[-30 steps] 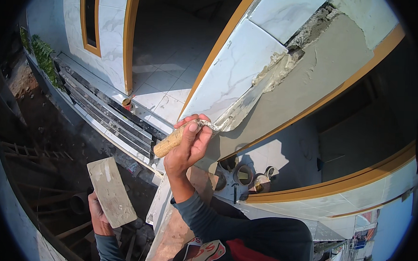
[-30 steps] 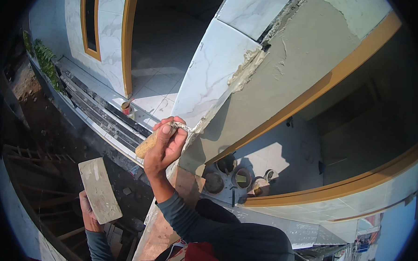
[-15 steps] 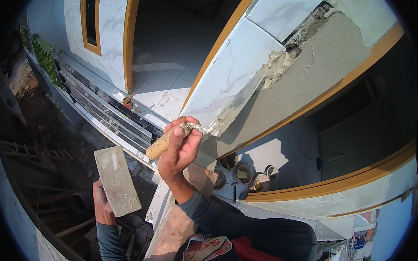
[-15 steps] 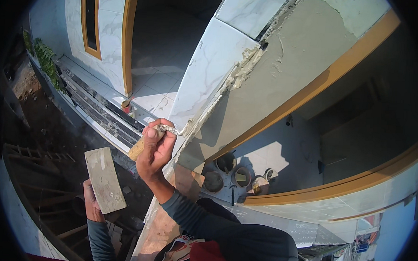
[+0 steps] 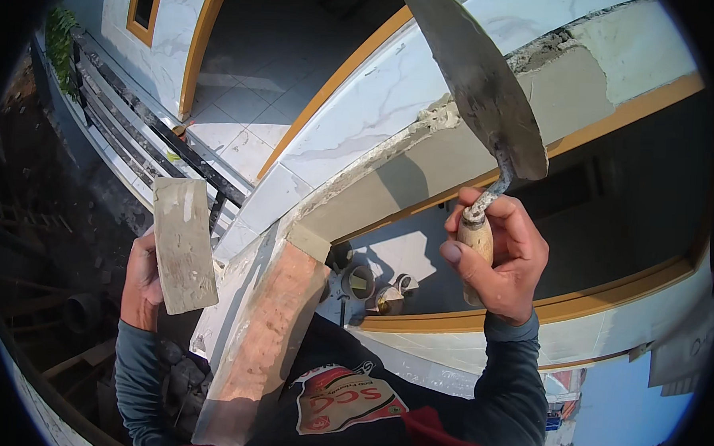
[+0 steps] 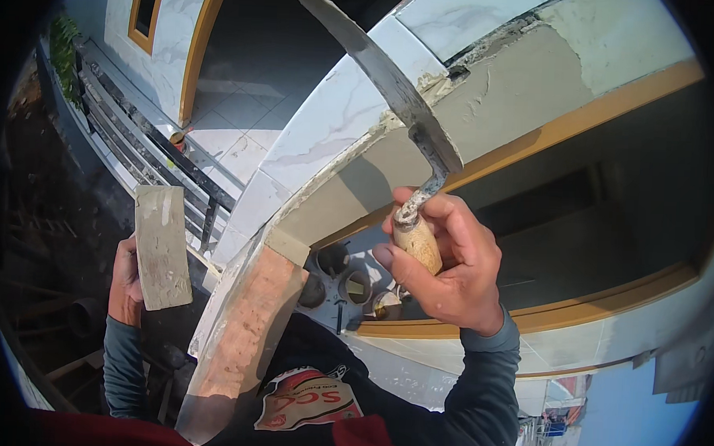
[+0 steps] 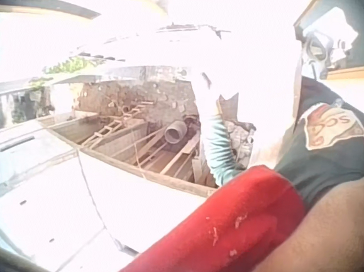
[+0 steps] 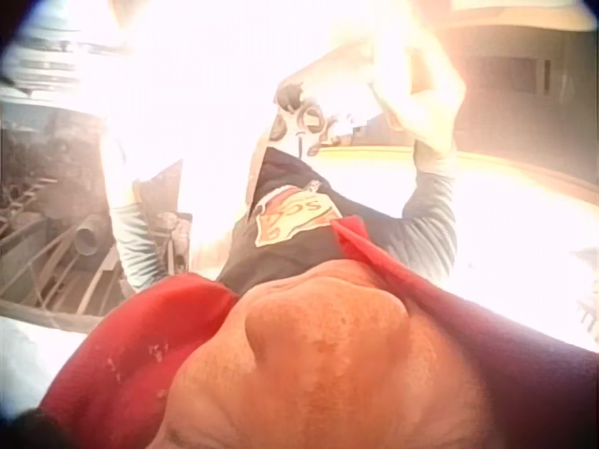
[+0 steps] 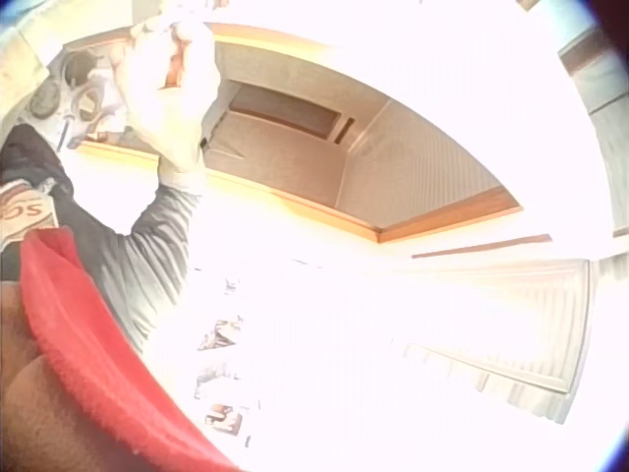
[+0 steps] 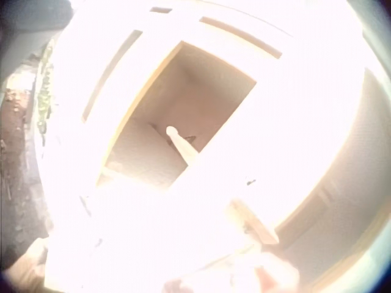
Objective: The person applies mortar to the side of a window frame using a trowel and a hawk, then uses a wooden board to level and shape the mortar along the corner.
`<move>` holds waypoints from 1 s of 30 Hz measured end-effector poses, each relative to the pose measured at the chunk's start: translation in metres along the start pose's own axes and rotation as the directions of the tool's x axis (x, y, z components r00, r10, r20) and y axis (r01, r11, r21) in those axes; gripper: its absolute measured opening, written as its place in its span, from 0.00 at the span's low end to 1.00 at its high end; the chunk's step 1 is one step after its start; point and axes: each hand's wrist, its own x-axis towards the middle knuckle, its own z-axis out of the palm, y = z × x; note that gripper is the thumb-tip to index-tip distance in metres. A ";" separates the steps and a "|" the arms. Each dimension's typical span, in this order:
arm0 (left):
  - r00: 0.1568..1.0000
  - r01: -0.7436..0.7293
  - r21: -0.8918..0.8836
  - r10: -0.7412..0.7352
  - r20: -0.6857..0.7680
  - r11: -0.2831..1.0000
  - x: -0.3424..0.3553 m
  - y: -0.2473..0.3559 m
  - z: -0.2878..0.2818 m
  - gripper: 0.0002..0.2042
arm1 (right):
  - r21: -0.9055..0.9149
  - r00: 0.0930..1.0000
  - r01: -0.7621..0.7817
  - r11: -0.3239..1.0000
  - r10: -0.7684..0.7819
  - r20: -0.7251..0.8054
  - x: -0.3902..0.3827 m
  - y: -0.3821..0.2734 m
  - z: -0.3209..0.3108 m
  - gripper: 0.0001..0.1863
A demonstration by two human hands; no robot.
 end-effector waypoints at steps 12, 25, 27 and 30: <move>0.999 0.037 0.073 -0.040 0.037 0.997 0.036 -0.014 -0.004 0.23 | -0.825 0.845 0.535 -0.183 0.107 0.525 0.091 -0.123 -0.044 0.17; 0.993 0.079 0.021 -0.081 0.088 0.997 0.026 -0.026 -0.007 0.24 | -0.756 0.815 0.579 -0.305 0.193 0.547 0.112 -0.126 -0.078 0.14; 0.993 0.089 -0.003 -0.089 0.079 0.996 0.027 -0.027 -0.010 0.24 | -0.775 0.835 0.550 -0.310 0.185 0.518 0.111 -0.130 -0.083 0.14; 0.996 0.072 -0.024 -0.071 0.049 0.997 0.031 -0.030 -0.021 0.23 | -0.754 0.833 0.547 -0.364 0.145 0.534 0.109 -0.135 -0.086 0.14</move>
